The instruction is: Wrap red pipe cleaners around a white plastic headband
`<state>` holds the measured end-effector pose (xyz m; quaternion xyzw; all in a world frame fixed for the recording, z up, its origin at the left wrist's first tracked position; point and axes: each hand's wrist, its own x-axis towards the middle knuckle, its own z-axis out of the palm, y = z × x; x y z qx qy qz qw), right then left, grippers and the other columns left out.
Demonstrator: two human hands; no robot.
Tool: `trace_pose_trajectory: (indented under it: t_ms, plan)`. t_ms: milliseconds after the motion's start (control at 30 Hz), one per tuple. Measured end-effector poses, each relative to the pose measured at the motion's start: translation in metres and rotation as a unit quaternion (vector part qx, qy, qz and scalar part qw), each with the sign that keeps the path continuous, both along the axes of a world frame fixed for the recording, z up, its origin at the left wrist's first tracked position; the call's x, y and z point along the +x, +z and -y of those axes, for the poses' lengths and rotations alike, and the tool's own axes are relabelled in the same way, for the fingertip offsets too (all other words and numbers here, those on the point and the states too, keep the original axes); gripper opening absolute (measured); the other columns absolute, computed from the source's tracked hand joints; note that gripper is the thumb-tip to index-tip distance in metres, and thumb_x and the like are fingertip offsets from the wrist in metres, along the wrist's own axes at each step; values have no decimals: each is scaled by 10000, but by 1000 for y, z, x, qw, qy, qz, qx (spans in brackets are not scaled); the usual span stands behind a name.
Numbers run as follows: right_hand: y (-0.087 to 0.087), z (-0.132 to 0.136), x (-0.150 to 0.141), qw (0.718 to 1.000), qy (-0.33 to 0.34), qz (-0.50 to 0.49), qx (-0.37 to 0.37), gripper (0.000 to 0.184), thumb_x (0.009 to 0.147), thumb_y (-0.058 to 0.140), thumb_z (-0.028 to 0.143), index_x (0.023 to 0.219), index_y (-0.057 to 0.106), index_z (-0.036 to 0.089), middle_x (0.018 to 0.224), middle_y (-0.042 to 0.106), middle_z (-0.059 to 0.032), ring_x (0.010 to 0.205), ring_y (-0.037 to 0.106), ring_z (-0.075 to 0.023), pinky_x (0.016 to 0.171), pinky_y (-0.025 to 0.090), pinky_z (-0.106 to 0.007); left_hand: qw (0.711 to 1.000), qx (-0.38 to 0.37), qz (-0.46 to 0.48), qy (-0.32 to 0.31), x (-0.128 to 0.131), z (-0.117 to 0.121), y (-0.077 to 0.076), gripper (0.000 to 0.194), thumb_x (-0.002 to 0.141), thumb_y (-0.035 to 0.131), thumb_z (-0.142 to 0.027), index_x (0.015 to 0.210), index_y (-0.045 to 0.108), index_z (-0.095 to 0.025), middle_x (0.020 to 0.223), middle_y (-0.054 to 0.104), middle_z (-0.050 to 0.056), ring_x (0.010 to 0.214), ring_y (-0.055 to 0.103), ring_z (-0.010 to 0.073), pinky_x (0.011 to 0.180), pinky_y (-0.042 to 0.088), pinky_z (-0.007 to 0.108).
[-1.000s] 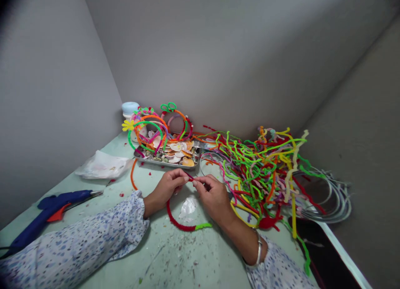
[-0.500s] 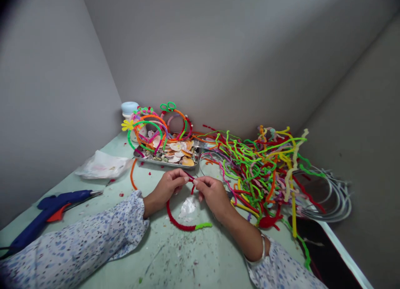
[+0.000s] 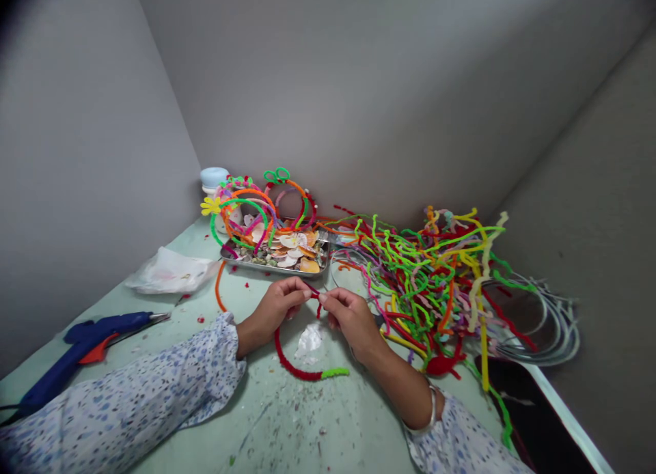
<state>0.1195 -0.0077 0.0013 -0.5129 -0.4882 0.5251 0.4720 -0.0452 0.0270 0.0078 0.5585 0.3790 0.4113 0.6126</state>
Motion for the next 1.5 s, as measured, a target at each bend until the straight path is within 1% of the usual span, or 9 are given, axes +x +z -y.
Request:
trace_pose_trajectory:
  t_ms: [133,333,533,733,933,1100,1200,1333,1500]
  plan:
    - [-1,-2,0,999,8,-30,-14,278,745,658,420,691,568,163,513,466,54,449,385,-73,439,253,-216,1000,0,0,-1,0,0,0,161,726,618,-295,707,540,-155,481,408,-72,429,322,59,429,216,207]
    - [4,-2,0,993,39,-90,-62,263,712,664,386,644,532,168,515,434,65,419,355,-62,415,204,-222,1000,-2,-4,-2,1,1,1,182,721,629,-315,711,545,-154,482,406,-73,421,316,55,425,206,207]
    - [3,-3,2,988,66,-119,-74,252,721,655,364,642,508,175,520,408,71,413,341,-57,412,180,-224,1000,-3,-4,-4,1,1,2,185,719,630,-317,706,546,-154,475,404,-73,419,316,57,427,211,210]
    - [2,-3,3,986,71,-127,-79,267,720,660,380,643,504,177,509,406,72,406,332,-58,414,176,-227,1000,-1,-5,-5,1,1,2,187,720,634,-323,712,557,-153,478,409,-73,422,316,57,432,212,209]
    - [2,-4,4,983,76,-145,-80,265,734,675,361,653,510,170,527,414,74,416,351,-55,412,185,-222,1000,8,-6,-7,0,0,1,174,730,624,-311,713,557,-151,482,412,-69,431,325,61,433,222,208]
    - [3,-4,4,980,83,-153,-93,265,717,685,368,641,530,167,518,419,79,397,325,-49,401,166,-226,1000,-4,-7,-7,1,1,1,192,719,636,-330,710,555,-156,479,407,-70,429,322,59,433,216,204]
    - [5,-4,3,981,74,-152,-97,252,703,686,359,629,543,165,512,440,74,389,318,-47,395,155,-225,1000,-4,-9,-6,1,1,2,193,718,635,-330,705,553,-156,481,410,-69,429,323,59,433,216,205]
    - [6,-4,2,978,60,-167,-106,242,686,692,346,613,549,164,485,426,75,380,325,-47,386,152,-222,1000,6,-10,-11,1,0,0,177,731,619,-319,711,553,-156,485,414,-68,428,330,63,433,221,212]
    - [3,-4,2,975,54,-186,-109,230,663,701,323,610,550,157,530,451,65,377,343,-39,377,160,-211,1000,4,5,-18,1,-1,-3,168,736,620,-301,713,539,-156,483,404,-73,428,319,59,432,209,210]
